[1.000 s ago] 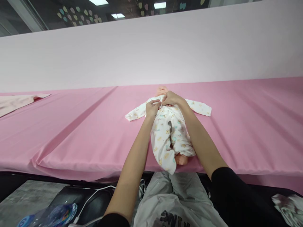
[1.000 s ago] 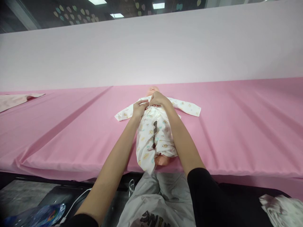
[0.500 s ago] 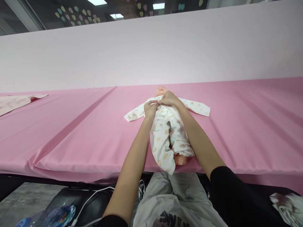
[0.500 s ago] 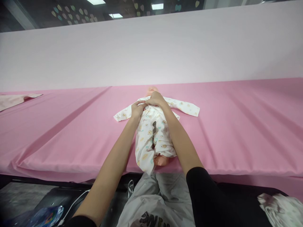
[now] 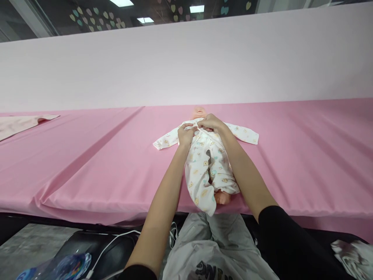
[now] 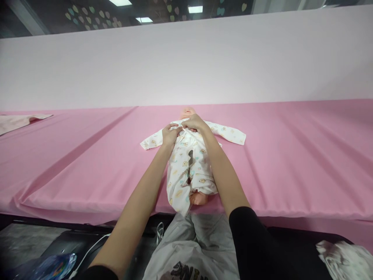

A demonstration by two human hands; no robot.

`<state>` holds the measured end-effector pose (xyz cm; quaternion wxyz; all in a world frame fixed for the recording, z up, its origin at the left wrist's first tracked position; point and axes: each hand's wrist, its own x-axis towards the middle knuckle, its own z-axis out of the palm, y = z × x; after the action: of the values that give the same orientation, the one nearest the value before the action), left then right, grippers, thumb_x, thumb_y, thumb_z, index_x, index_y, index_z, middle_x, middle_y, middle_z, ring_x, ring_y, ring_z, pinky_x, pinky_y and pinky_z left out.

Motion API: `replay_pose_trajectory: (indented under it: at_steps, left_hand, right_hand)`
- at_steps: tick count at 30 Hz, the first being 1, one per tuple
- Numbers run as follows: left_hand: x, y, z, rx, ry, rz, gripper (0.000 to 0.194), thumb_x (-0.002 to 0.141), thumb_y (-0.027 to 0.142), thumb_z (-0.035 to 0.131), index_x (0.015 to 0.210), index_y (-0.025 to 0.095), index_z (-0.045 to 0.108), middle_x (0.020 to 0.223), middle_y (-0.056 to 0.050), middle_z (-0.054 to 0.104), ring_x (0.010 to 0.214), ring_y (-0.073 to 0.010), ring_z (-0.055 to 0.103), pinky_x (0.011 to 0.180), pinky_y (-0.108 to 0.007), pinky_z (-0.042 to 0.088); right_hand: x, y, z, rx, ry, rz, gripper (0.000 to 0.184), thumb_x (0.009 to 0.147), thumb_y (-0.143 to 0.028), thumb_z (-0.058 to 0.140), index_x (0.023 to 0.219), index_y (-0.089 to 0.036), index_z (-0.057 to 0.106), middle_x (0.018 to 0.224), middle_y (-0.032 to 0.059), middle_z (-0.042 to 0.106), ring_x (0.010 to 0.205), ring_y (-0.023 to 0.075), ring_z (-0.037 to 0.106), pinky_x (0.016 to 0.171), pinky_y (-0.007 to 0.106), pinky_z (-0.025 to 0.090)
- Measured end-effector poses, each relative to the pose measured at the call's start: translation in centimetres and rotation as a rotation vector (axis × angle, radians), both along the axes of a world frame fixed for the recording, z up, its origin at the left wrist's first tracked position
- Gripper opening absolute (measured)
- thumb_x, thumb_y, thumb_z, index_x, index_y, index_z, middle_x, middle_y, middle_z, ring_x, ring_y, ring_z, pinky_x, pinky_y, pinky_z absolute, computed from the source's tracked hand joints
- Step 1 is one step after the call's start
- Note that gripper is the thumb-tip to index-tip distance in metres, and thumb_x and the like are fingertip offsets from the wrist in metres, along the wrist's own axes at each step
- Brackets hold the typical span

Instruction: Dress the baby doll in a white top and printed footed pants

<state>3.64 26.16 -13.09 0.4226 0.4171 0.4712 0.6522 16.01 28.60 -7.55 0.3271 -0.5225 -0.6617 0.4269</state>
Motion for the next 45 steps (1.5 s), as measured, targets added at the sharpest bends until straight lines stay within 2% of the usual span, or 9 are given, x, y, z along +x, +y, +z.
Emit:
replay_pose_trajectory:
  at_steps: [5, 8, 11, 17, 20, 26, 29, 39, 45]
  left_hand:
    - [0.1, -0.1, -0.1, 0.030, 0.017, 0.042, 0.024, 0.059, 0.015, 0.068, 0.078, 0.019, 0.055, 0.051, 0.005, 0.058, 0.045, -0.0084, 0.049, 0.050, -0.020, 0.039]
    - [0.0, -0.1, -0.3, 0.033, 0.027, 0.043, 0.024, 0.058, 0.014, 0.067, 0.079, 0.019, 0.054, 0.051, 0.006, 0.058, 0.045, -0.0084, 0.048, 0.050, -0.020, 0.039]
    - [0.0, 0.0, -0.4, 0.046, 0.075, 0.058, 0.021, 0.060, 0.017, 0.067, 0.077, 0.019, 0.055, 0.052, 0.005, 0.059, 0.044, -0.0080, 0.047, 0.050, -0.020, 0.039]
    - [-0.1, 0.1, -0.6, 0.056, 0.131, 0.074, 0.019, 0.061, 0.021, 0.067, 0.076, 0.019, 0.057, 0.054, 0.004, 0.061, 0.043, -0.0079, 0.047, 0.049, -0.020, 0.037]
    - [-0.2, 0.1, -0.7, 0.062, 0.137, 0.073, 0.020, 0.061, 0.021, 0.067, 0.077, 0.019, 0.057, 0.055, 0.004, 0.061, 0.044, -0.0079, 0.048, 0.050, -0.020, 0.038]
    - [-0.1, 0.1, -0.8, 0.073, 0.145, 0.077, 0.020, 0.060, 0.023, 0.068, 0.077, 0.019, 0.057, 0.057, 0.003, 0.064, 0.047, -0.0095, 0.052, 0.051, -0.020, 0.041]
    - [0.1, 0.1, -0.8, 0.087, 0.188, 0.084, 0.018, 0.062, 0.023, 0.068, 0.076, 0.020, 0.057, 0.059, 0.002, 0.065, 0.049, -0.0106, 0.055, 0.053, -0.021, 0.042]
    - [1.1, -1.3, -0.4, 0.202, 0.505, 0.223, 0.009, 0.071, 0.018, 0.062, 0.068, 0.021, 0.054, 0.064, 0.002, 0.065, 0.062, -0.0152, 0.064, 0.062, -0.023, 0.041]
    - [1.2, -1.4, -0.6, 0.220, 0.530, 0.209, 0.014, 0.075, 0.017, 0.060, 0.066, 0.022, 0.050, 0.070, 0.003, 0.064, 0.069, -0.0160, 0.065, 0.065, -0.024, 0.041]
  right_hand:
    - [-0.2, -0.6, 0.6, 0.067, -0.167, -0.007, 0.024, 0.063, -0.011, 0.057, 0.045, -0.017, 0.043, 0.032, -0.0047, 0.035, 0.032, 0.0053, 0.031, 0.029, 0.017, 0.024]
    - [-0.6, -1.2, 1.2, 0.127, -0.348, 0.019, 0.025, 0.062, -0.010, 0.058, 0.042, -0.017, 0.043, 0.036, -0.0011, 0.042, 0.037, 0.0095, 0.043, 0.035, 0.019, 0.034]
    - [-1.2, -1.7, 1.7, 0.166, -0.490, -0.036, 0.021, 0.058, -0.003, 0.056, 0.045, -0.016, 0.046, 0.042, 0.0026, 0.050, 0.045, 0.0157, 0.054, 0.045, 0.025, 0.044]
    - [-1.8, -1.8, 1.9, 0.333, -0.601, -0.168, 0.023, 0.051, 0.003, 0.058, 0.050, -0.018, 0.048, 0.040, -0.0012, 0.042, 0.054, 0.0207, 0.056, 0.058, 0.033, 0.048]
    - [-1.3, -1.4, 1.7, 0.280, -0.514, -0.123, 0.021, 0.054, -0.001, 0.060, 0.047, -0.017, 0.048, 0.039, -0.0008, 0.043, 0.048, 0.0160, 0.052, 0.050, 0.027, 0.044]
    - [0.4, -0.6, 0.6, -0.052, 0.000, -0.056, 0.028, 0.064, -0.003, 0.062, 0.045, -0.015, 0.044, 0.035, -0.0033, 0.041, 0.035, 0.0047, 0.035, 0.034, 0.016, 0.028]
    - [0.9, -0.3, 0.1, -0.146, 0.136, -0.037, 0.031, 0.067, -0.003, 0.062, 0.047, -0.015, 0.042, 0.037, -0.0042, 0.041, 0.034, 0.0030, 0.033, 0.032, 0.015, 0.026]
    - [1.5, 0.7, -1.2, -0.250, 0.271, -0.021, 0.032, 0.072, -0.002, 0.058, 0.053, -0.017, 0.038, 0.038, -0.0075, 0.036, 0.034, 0.0027, 0.029, 0.033, 0.014, 0.025]
    - [1.5, 0.9, -1.5, -0.255, 0.292, -0.025, 0.031, 0.073, -0.002, 0.057, 0.053, -0.017, 0.039, 0.038, -0.0083, 0.035, 0.034, 0.0026, 0.027, 0.033, 0.014, 0.023]
